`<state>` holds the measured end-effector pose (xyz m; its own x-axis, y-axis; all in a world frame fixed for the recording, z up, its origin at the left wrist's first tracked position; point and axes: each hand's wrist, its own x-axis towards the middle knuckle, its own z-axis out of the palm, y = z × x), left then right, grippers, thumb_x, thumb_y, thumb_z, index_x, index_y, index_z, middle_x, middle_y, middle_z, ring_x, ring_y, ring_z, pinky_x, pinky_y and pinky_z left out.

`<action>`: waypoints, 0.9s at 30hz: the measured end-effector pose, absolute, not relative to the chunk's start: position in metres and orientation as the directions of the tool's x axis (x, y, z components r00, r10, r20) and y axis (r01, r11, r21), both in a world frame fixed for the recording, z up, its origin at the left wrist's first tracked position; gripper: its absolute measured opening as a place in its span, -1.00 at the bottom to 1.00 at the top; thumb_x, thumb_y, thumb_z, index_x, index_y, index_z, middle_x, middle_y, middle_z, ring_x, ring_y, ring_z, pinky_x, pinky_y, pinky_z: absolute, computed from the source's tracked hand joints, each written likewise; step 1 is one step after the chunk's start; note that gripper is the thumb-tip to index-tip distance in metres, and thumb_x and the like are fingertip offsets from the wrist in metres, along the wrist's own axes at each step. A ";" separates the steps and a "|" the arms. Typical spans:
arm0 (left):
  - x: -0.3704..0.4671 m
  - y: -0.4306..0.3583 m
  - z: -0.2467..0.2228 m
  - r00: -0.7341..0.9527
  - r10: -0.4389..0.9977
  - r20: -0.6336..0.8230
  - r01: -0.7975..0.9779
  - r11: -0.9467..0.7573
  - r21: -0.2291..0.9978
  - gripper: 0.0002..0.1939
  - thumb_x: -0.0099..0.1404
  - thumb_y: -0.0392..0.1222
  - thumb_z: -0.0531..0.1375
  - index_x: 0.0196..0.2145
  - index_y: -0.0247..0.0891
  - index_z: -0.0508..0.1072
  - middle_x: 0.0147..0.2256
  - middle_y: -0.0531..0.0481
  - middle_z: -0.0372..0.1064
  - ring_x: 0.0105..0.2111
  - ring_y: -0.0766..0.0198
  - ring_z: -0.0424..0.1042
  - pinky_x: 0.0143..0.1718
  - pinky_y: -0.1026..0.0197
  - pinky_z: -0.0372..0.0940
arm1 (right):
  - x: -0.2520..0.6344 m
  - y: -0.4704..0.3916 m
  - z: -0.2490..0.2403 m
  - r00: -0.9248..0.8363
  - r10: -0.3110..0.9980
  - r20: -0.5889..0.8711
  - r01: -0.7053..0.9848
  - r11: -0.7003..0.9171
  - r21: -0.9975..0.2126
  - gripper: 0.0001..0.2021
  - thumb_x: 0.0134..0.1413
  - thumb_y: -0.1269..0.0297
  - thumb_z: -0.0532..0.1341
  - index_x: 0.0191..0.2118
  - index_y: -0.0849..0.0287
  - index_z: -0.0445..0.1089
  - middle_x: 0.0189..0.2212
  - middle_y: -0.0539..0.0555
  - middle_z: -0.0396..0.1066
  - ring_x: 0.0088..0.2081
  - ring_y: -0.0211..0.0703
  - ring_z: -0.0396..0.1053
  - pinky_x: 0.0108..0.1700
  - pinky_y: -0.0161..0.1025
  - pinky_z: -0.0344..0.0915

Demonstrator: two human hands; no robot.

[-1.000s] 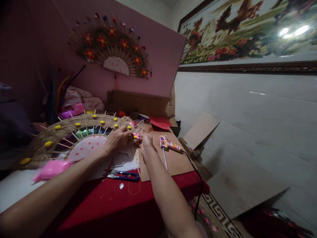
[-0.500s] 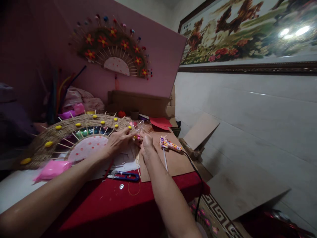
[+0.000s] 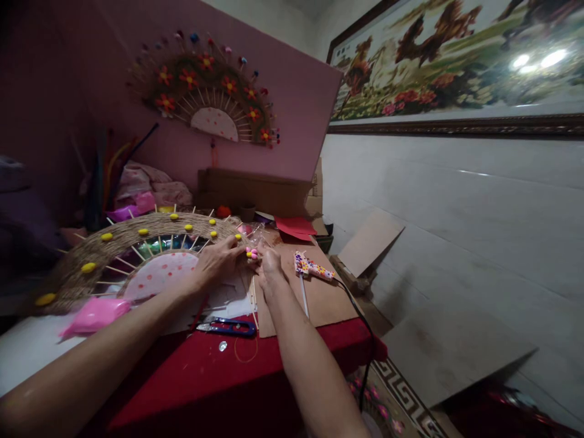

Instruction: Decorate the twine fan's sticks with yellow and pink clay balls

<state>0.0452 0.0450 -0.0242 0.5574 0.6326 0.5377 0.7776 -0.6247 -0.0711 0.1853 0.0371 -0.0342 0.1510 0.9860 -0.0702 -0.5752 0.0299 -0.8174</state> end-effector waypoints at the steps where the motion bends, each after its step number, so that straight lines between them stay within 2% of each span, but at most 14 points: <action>1: 0.045 0.046 -0.025 0.552 0.635 0.540 0.777 -0.626 -0.058 -0.68 0.33 -0.03 0.01 -0.23 -0.18 0.50 -0.23 -0.12 0.29 -0.32 0.22 0.37 -0.47 0.25 0.10 | 0.185 0.037 -0.034 0.145 0.986 -0.084 -0.580 0.016 -0.815 -0.85 0.04 0.38 0.21 -0.49 0.20 0.23 -0.70 -0.06 0.32 -0.68 -0.38 0.23 -0.59 -0.42 0.25; 5: 0.044 0.047 -0.024 0.510 0.654 0.559 0.796 -0.605 -0.019 -0.68 0.31 -0.02 0.02 -0.21 -0.16 0.51 -0.21 -0.12 0.28 -0.32 0.22 0.37 -0.45 0.25 0.12 | 0.185 0.037 -0.034 0.134 0.981 -0.138 -0.603 -0.030 -0.797 -0.85 0.08 0.39 0.18 -0.49 0.20 0.23 -0.68 -0.05 0.33 -0.67 -0.38 0.23 -0.58 -0.42 0.25; 10: 0.044 0.046 -0.022 0.554 0.641 0.531 0.789 -0.608 -0.090 -0.67 0.33 -0.01 -0.01 -0.20 -0.12 0.51 -0.22 -0.12 0.27 -0.34 0.21 0.36 -0.49 0.24 0.08 | 0.185 0.037 -0.034 0.147 0.978 -0.147 -0.614 -0.027 -0.789 -0.83 0.08 0.36 0.20 -0.49 0.20 0.23 -0.68 -0.08 0.30 -0.66 -0.40 0.21 -0.58 -0.44 0.24; 14: 0.044 0.046 -0.023 0.562 0.640 0.525 0.783 -0.615 -0.089 -0.66 0.32 0.02 0.00 -0.19 -0.14 0.50 -0.22 -0.12 0.27 -0.33 0.20 0.36 -0.47 0.24 0.09 | 0.184 0.036 -0.032 0.163 0.974 -0.160 -0.619 -0.025 -0.785 -0.83 0.10 0.38 0.18 -0.49 0.21 0.23 -0.70 -0.10 0.28 -0.67 -0.42 0.19 -0.56 -0.44 0.25; 17: 0.045 0.046 -0.023 0.556 0.636 0.536 0.788 -0.608 -0.096 -0.67 0.32 -0.01 0.02 -0.09 -0.15 0.45 -0.21 -0.13 0.27 -0.30 0.20 0.35 -0.45 0.24 0.11 | 0.183 0.035 -0.030 0.167 0.971 -0.171 -0.625 -0.030 -0.780 -0.82 0.12 0.41 0.15 -0.50 0.22 0.23 -0.72 -0.11 0.26 -0.68 -0.43 0.18 -0.56 -0.45 0.25; 20: 0.046 0.047 -0.024 0.582 0.632 0.512 0.779 -0.615 -0.126 -0.66 0.34 -0.05 0.00 0.02 -0.05 0.38 -0.22 -0.11 0.27 -0.31 0.22 0.34 -0.45 0.27 0.10 | 0.183 0.035 -0.029 0.170 0.970 -0.175 -0.630 -0.029 -0.776 -0.82 0.09 0.43 0.16 -0.51 0.21 0.23 -0.72 -0.12 0.26 -0.69 -0.43 0.17 -0.56 -0.45 0.25; 24: 0.046 0.047 -0.024 0.590 0.629 0.505 0.772 -0.623 -0.126 -0.64 0.34 0.05 -0.03 -0.03 -0.03 0.41 -0.21 -0.11 0.26 -0.31 0.22 0.34 -0.45 0.26 0.11 | 0.183 0.035 -0.030 0.168 0.971 -0.171 -0.633 -0.027 -0.774 -0.84 0.06 0.43 0.18 -0.50 0.20 0.23 -0.72 -0.12 0.26 -0.69 -0.42 0.17 -0.59 -0.45 0.23; 27: 0.045 0.046 -0.023 0.576 0.631 0.520 0.774 -0.626 -0.098 -0.65 0.34 0.01 -0.02 -0.04 -0.09 0.42 -0.19 -0.12 0.27 -0.31 0.21 0.35 -0.45 0.25 0.13 | 0.183 0.035 -0.031 0.162 0.972 -0.171 -0.630 -0.031 -0.776 -0.83 0.05 0.40 0.20 -0.51 0.21 0.23 -0.72 -0.12 0.25 -0.69 -0.42 0.17 -0.60 -0.45 0.22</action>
<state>0.0452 0.0458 -0.0234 0.5759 0.6308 0.5200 0.7739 -0.6257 -0.0980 0.1835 0.0352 -0.0307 0.1624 0.9719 -0.1705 -0.6301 -0.0308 -0.7759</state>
